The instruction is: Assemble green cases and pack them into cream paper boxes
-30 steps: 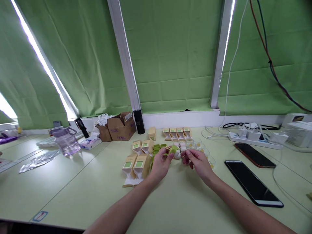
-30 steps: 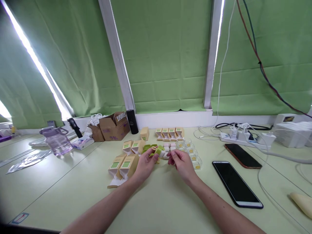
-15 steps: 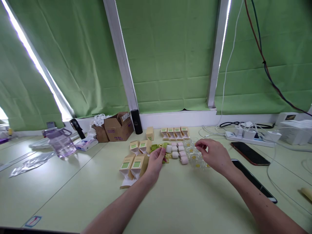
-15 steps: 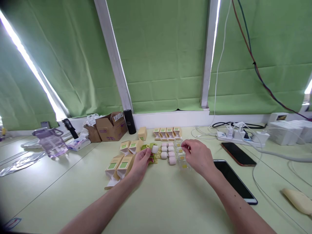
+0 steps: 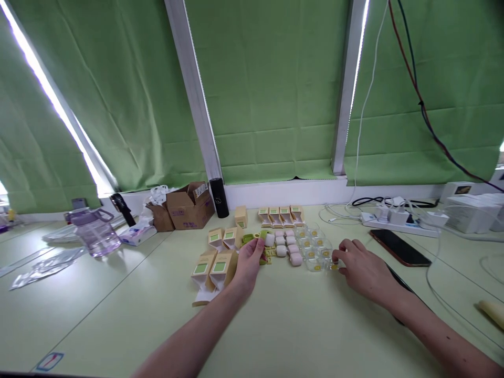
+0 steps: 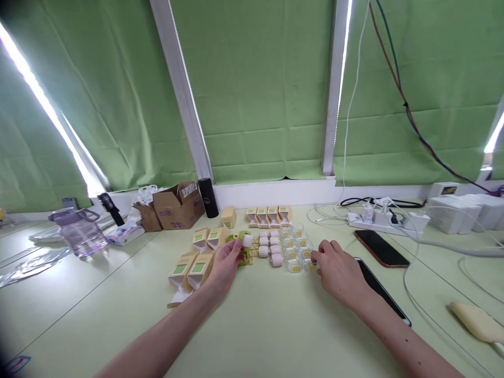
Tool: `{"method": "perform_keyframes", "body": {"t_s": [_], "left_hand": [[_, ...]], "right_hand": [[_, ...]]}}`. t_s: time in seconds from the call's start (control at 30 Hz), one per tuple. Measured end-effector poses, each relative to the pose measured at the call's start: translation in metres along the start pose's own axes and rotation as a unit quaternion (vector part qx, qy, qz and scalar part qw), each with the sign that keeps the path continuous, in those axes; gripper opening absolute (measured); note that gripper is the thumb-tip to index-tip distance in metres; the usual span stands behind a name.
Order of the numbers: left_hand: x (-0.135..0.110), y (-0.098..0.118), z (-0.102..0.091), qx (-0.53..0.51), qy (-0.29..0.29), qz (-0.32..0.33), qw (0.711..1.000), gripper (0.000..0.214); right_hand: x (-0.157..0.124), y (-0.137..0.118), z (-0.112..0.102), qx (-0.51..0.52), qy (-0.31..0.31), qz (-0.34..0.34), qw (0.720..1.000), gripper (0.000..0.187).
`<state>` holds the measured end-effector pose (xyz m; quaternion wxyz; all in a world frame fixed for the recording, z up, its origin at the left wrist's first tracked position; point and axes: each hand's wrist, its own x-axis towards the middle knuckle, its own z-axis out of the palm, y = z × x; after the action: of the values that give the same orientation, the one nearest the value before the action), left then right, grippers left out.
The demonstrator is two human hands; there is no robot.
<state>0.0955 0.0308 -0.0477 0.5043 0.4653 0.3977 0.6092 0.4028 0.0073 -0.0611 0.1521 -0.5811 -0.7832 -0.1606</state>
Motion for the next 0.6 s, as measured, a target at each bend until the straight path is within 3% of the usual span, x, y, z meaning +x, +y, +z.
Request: {"method": "perform_keyframes", "body": {"t_s": [0.17,0.3,0.4,0.5,0.6], "left_hand": [[0.000,0.001,-0.001,0.003,-0.001,0.009,1.000,0.060],[0.001,-0.001,-0.003,0.019,-0.003,0.015,1.000,0.059],[0.002,-0.004,-0.004,0.029,-0.004,0.019,0.999,0.059],[0.003,-0.005,-0.005,0.034,-0.004,0.025,0.999,0.059],[0.003,-0.004,-0.005,0.037,-0.005,0.027,0.999,0.059]], "right_hand": [[-0.006,-0.006,-0.018,0.042,-0.089,0.037,0.994,0.018],[-0.019,-0.003,-0.022,0.136,-0.101,0.042,0.985,0.016],[-0.026,-0.004,-0.029,0.244,-0.106,0.059,0.962,0.011],[-0.021,-0.015,-0.041,0.419,-0.110,0.077,0.898,0.006],[-0.003,-0.034,-0.052,0.623,-0.112,0.069,0.771,0.029]]}}
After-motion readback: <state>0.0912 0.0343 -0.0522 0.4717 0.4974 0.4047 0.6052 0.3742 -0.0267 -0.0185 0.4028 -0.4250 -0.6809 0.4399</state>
